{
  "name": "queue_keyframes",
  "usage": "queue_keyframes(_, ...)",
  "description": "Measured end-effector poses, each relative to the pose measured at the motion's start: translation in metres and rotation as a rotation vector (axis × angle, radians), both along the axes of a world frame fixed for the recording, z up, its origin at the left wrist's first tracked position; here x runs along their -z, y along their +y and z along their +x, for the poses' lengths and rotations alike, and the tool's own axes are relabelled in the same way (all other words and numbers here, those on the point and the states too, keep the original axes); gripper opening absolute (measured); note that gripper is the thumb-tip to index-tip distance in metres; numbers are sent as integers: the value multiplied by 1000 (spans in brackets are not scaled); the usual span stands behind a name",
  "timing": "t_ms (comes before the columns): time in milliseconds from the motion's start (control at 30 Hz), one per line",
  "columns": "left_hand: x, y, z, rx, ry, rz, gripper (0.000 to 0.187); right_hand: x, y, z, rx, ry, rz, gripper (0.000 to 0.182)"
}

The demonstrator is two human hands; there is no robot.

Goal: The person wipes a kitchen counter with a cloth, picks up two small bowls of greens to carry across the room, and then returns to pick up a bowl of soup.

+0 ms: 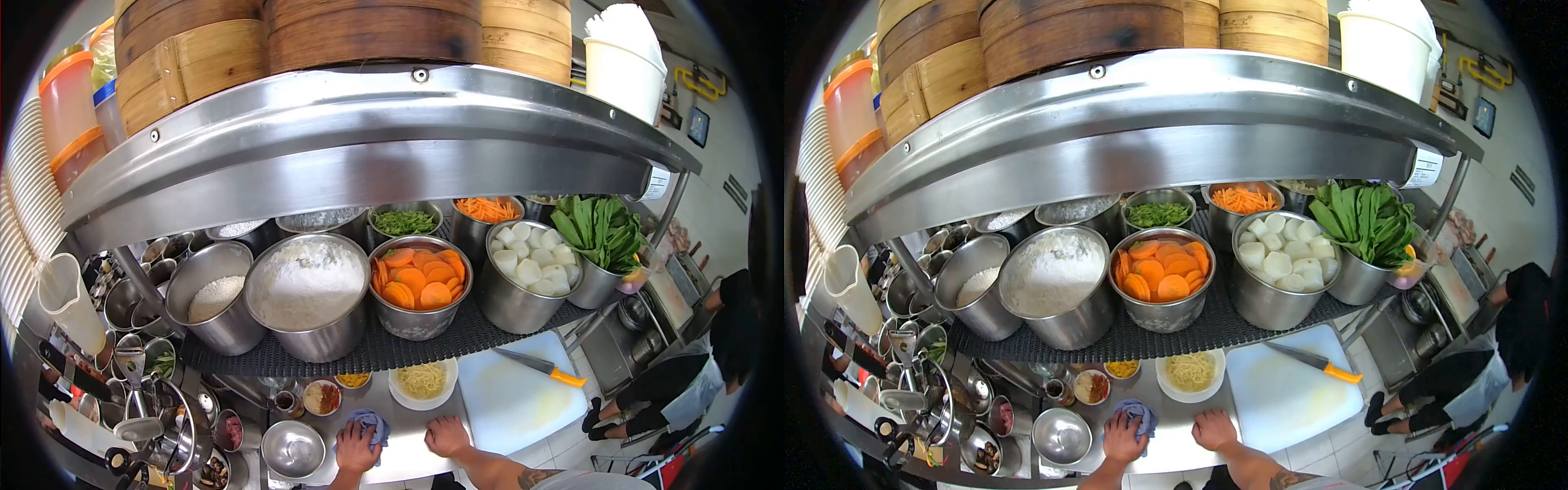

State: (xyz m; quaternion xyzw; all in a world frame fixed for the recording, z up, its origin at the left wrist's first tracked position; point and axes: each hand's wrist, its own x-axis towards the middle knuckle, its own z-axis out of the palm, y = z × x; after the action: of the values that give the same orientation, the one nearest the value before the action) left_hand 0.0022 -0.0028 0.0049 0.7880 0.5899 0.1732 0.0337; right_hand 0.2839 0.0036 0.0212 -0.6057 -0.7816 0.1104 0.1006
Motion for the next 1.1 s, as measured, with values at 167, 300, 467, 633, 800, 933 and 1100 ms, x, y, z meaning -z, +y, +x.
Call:
queue_keyframes(167, 0, -1, 0, -3, 20, 0, 57, -1, 0, 0, 1, 6, 0, 26)
queue_keyframes(300, -3, 0, 1, -1, 15, -12, 57, -2, 0, 0, 2, -3, -6, 26)
queue_keyframes(467, -5, 0, 1, -3, 10, -11, 57, -3, 0, 0, 1, 0, -2, 27)
queue_keyframes(633, -6, 0, 1, 1, -5, 13, 56, 0, 0, 0, 3, -2, 33, 24)
queue_keyframes(800, -1, 1, 0, -3, -9, 3, 56, 2, 0, 0, 2, 14, 67, 22)
queue_keyframes(933, -2, 0, 0, 0, 9, 7, 56, 5, 0, 1, -2, 16, 66, 22)
queue_keyframes(1100, 2, 0, -1, -4, 12, -12, 58, 7, 0, 1, -2, 29, 80, 22)
